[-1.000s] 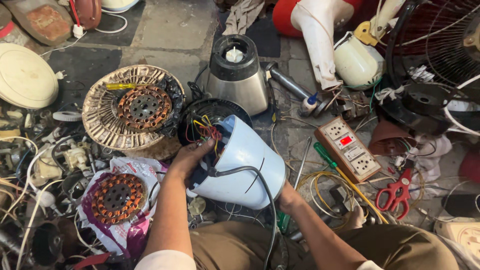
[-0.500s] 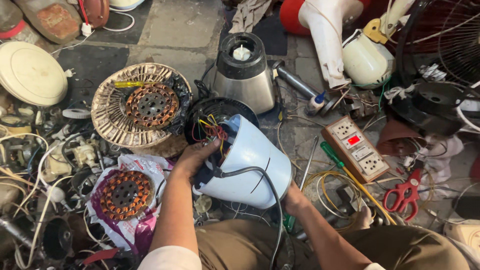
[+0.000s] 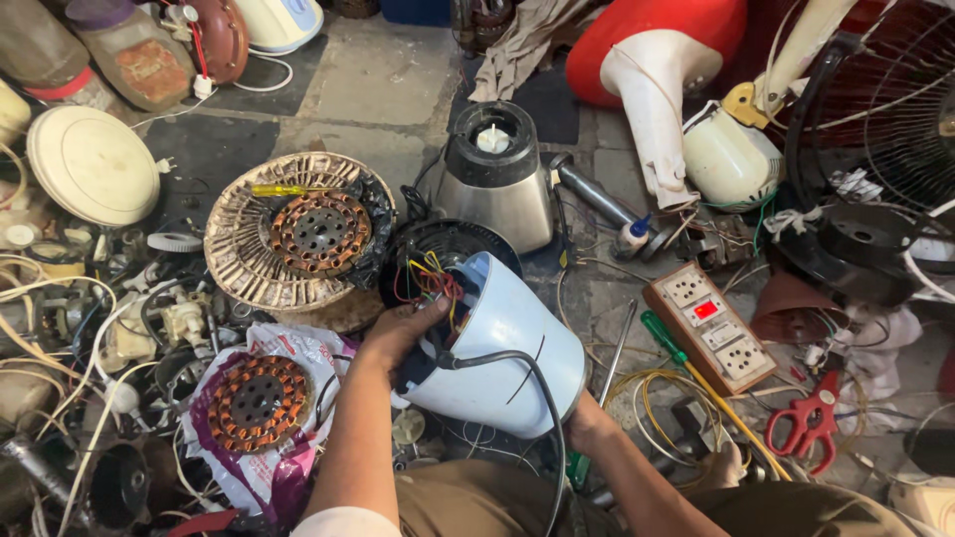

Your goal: The person sits on the floor of a cluttered repair shop and unscrews the base of a fan motor housing using a screwdriver. They separate the housing halves, set the cover aside, and handle the internal motor windings and wires inside the blue casing.

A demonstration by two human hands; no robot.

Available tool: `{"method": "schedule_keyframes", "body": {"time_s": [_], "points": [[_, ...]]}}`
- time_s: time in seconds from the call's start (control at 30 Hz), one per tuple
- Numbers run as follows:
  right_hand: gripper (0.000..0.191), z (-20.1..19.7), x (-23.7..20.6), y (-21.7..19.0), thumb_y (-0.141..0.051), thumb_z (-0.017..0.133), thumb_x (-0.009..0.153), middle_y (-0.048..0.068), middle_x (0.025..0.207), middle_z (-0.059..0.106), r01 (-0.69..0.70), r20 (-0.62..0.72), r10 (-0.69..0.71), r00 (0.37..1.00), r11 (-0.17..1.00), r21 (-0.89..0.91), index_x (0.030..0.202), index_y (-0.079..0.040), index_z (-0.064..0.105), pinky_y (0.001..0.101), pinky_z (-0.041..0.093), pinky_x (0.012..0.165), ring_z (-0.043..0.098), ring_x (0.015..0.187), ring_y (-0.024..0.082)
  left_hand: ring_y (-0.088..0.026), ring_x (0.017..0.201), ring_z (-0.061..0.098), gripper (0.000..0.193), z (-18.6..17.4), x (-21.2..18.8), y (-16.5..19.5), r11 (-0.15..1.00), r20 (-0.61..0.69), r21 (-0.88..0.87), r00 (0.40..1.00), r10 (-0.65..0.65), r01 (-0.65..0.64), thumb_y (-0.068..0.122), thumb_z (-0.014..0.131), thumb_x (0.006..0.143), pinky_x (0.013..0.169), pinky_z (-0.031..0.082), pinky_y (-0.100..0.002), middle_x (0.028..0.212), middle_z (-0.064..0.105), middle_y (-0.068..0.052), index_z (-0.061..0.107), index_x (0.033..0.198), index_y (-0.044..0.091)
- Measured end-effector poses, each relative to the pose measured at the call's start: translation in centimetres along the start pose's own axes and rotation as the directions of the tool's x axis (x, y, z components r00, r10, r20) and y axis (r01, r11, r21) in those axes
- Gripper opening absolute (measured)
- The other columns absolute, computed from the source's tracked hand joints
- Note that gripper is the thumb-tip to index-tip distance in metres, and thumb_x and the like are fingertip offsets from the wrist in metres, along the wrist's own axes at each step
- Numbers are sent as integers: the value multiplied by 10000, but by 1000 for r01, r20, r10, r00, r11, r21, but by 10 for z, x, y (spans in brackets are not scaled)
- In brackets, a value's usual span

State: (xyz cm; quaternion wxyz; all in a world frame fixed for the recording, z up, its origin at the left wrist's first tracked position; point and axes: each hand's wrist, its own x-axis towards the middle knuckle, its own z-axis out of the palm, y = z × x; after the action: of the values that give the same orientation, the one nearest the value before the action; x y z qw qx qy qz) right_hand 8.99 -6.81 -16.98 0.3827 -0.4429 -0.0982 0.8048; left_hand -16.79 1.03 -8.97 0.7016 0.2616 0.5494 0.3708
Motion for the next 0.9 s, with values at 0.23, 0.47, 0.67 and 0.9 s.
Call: {"method": "schedule_keyframes", "body": {"time_s": [0.23,0.47,0.67,0.9], "points": [[537,-1,-5,2,-367,642,894,126,1217,732,163,-12,-165,986,981,-107,1349,-84,606,495,639,844,741,1044,267,-197,861,737,484,1,2,-2,997,-13,-71,1000,26,-27,311,872,746,784,572,-342,1012,797,-96,772,1122,22],[563,3,-5,-1,-415,616,918,155,1214,731,81,-52,-83,995,996,-31,1352,-57,619,492,622,846,735,1032,289,-182,855,738,526,5,7,-3,1000,-131,-15,991,24,-26,304,905,705,797,566,-314,1008,804,-86,780,1128,16],[614,2,0,-8,-495,604,898,179,1195,740,-30,41,30,999,1000,6,1283,-21,669,481,622,882,749,1021,285,-192,796,733,531,8,6,-5,995,-123,-76,990,62,-71,283,910,709,741,578,-308,973,796,-114,762,1118,-21],[558,3,-11,2,-412,677,862,138,1189,716,124,-91,-142,986,977,-175,1321,-100,624,479,607,849,720,1009,269,-215,764,738,507,8,7,-8,992,-133,-115,990,42,-57,273,893,736,684,585,-312,954,791,-130,749,1121,-24]]}}
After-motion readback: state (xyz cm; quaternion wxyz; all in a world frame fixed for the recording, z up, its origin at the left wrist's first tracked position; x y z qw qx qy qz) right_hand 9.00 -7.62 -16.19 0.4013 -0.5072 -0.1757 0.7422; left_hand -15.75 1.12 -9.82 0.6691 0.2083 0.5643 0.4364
